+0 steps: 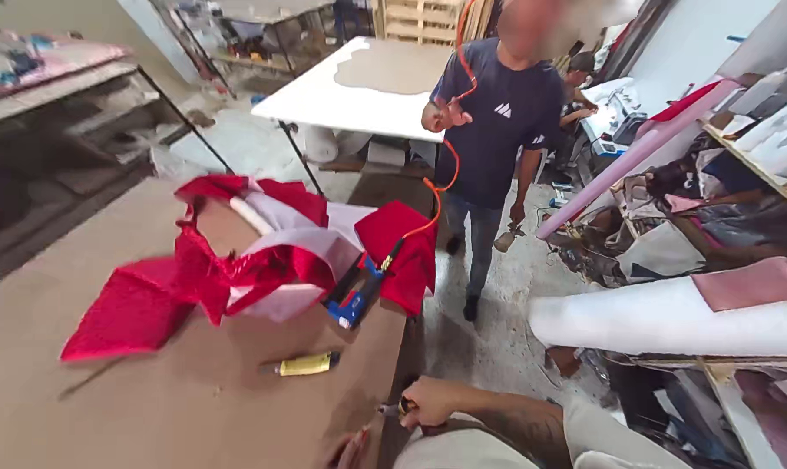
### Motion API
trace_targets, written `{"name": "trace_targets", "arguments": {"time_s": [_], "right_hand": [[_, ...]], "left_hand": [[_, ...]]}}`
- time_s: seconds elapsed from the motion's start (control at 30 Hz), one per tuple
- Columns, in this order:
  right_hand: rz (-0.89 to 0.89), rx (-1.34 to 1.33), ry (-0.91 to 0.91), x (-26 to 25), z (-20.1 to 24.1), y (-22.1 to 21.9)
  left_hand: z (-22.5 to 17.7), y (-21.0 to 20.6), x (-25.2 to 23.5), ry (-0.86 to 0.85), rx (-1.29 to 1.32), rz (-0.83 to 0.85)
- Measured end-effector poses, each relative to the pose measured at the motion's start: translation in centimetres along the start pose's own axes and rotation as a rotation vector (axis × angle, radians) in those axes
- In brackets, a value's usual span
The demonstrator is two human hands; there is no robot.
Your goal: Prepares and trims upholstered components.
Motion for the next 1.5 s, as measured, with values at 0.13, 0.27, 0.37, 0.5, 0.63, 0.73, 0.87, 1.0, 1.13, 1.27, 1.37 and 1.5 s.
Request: {"name": "trace_targets", "arguments": {"time_s": [0.13,0.27,0.37,0.5,0.63,0.73,0.87,1.0,1.13,1.27,1.37,1.5], "right_hand": [[-0.005,-0.026,0.085,-0.6,1.7,-0.1],[0.111,-0.098,0.024,-0.9,2.7,-2.8],[0.109,-0.039,-0.049,-2.2,2.5,-3.6],[0.152,-0.04,-0.093,-3.6,2.2,-6.0],[0.168,-0.009,-0.137,-3.2,2.8,-6.6],[0.159,0.028,-0.159,-2.3,3.6,-5.7],[0.158,0.08,-0.196,-2.9,3.9,-5.4],[0.3,0.378,-0.331,-4.8,5.7,-4.7],[0.317,0.182,-0.393,-3.7,3.5,-7.2],[0.298,-0.209,-0.484,-3.2,0.0,-11.9],[0.119,0.02,-0.354,-3.5,0.0,-11.6],[0.001,0.19,-0.236,-4.9,1.5,-10.1]], "left_hand": [[-0.4,0.5,0.2,0.025,-0.01,-0.009],[2.3,0.6,1.5,0.057,0.045,0.019],[2.9,1.2,-0.2,-0.116,0.123,-0.056],[2.4,1.9,-0.5,-0.206,0.137,-0.107],[3.0,1.2,0.0,-0.178,0.139,-0.073],[3.1,1.2,-0.1,-0.18,0.132,-0.068],[3.2,1.6,-0.3,-0.148,0.114,-0.076],[3.1,1.5,-0.6,-0.075,0.134,-0.051],[3.2,1.2,-1.0,-0.042,0.119,-0.016],[3.4,1.1,-0.5,-0.141,0.144,-0.063],[3.1,1.2,-0.4,-0.179,0.137,-0.003],[3.2,1.5,0.9,-0.156,-0.203,0.184]]}}
Point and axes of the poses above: each hand's wrist, its own x-axis away from the middle knuckle, its own y-axis out of the back of the hand, z = x × y, the point moved 9 cm from there along -x, towards the middle knuckle, and after that the axes turned 13 degrees about x, right-handed, at the moved point
